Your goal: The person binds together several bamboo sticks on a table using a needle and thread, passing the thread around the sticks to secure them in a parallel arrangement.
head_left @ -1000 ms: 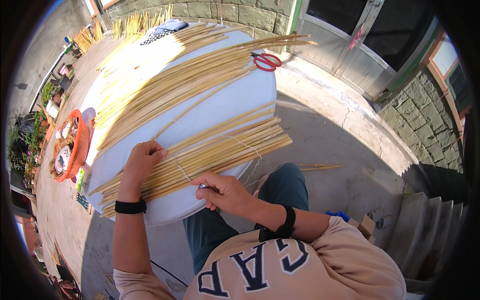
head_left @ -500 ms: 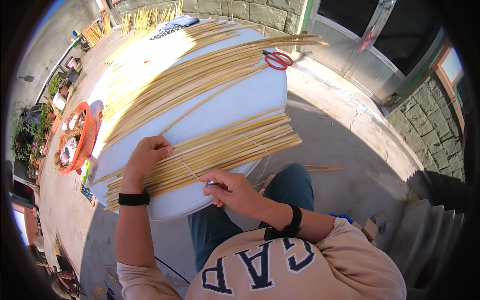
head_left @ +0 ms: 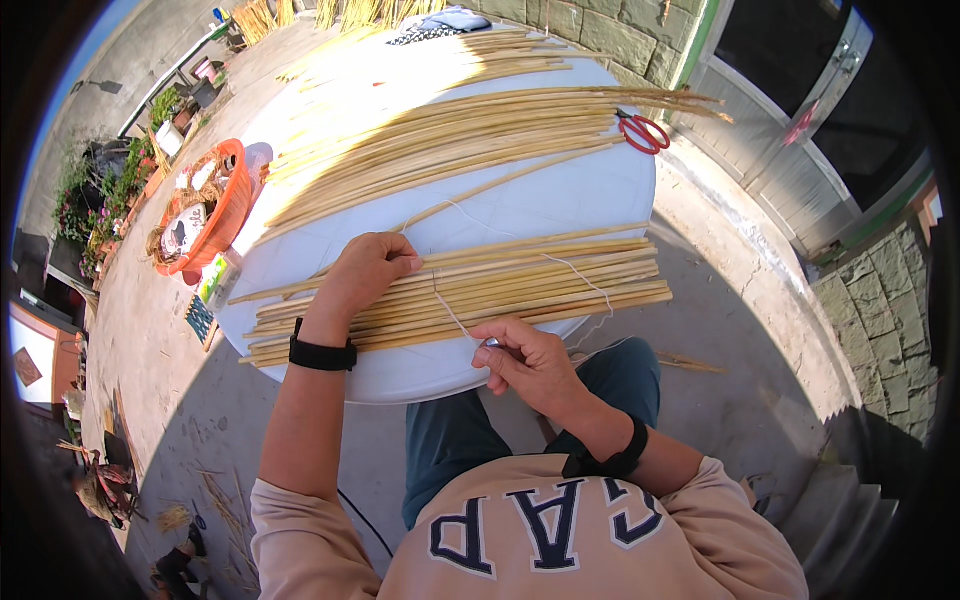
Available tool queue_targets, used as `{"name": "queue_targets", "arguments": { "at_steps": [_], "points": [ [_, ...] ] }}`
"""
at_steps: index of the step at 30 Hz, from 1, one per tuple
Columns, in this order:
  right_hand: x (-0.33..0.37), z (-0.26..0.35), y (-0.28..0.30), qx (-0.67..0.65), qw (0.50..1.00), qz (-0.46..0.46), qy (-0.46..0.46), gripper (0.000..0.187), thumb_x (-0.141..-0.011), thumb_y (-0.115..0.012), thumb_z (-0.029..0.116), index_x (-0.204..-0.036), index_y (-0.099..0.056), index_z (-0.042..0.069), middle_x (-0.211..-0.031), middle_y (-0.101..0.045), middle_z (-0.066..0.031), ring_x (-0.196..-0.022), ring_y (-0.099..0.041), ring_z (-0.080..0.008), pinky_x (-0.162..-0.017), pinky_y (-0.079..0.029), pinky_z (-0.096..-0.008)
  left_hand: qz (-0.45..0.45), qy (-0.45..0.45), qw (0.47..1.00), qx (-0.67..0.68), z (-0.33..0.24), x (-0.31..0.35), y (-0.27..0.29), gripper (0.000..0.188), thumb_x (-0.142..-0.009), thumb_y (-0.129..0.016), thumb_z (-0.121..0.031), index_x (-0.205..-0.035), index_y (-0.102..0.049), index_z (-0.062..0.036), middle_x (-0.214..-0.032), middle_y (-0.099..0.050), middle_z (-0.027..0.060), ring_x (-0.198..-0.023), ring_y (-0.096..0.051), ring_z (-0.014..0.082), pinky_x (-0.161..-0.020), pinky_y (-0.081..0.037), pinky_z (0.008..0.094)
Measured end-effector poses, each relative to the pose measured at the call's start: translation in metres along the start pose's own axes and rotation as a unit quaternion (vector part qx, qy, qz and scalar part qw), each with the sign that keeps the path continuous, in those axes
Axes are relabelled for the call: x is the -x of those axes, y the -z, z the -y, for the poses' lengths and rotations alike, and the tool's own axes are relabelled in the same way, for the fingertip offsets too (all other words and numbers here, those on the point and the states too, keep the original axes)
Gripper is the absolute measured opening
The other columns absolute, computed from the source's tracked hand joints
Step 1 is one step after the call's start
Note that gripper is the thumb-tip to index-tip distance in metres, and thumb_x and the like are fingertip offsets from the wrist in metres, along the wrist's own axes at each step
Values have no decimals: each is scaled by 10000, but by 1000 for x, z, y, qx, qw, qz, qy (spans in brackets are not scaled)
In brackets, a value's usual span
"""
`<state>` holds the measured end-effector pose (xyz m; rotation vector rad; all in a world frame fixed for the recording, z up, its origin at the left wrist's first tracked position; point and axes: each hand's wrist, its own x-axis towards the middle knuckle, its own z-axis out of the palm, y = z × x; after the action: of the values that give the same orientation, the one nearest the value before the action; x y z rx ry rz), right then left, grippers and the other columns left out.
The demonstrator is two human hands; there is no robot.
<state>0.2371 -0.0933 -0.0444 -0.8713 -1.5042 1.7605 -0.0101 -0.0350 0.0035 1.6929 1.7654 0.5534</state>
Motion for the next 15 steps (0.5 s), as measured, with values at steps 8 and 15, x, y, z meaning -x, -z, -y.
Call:
{"name": "queue_targets", "arguments": {
  "at_steps": [8,15],
  "points": [
    [0,-1,0,-11,1000,0,1,221,-938,-550,54,-1155,-564,14,-879,-650,-54,-649,-571,-44,-575,-509,-188,-7,3,1000,-6,-2,2,-1,204,-827,-665,-189,-863,-665,12,-693,-598,32,-677,-522,117,-651,-435,276],
    [0,0,0,-4,1000,-1,8,215,-937,-550,56,-1147,-565,14,-871,-650,-53,-647,-571,-43,-572,-505,-184,-13,4,1000,0,0,1,-3,206,-826,-667,-184,-867,-665,18,-703,-605,33,-681,-528,116,-658,-442,274]
  ]
}}
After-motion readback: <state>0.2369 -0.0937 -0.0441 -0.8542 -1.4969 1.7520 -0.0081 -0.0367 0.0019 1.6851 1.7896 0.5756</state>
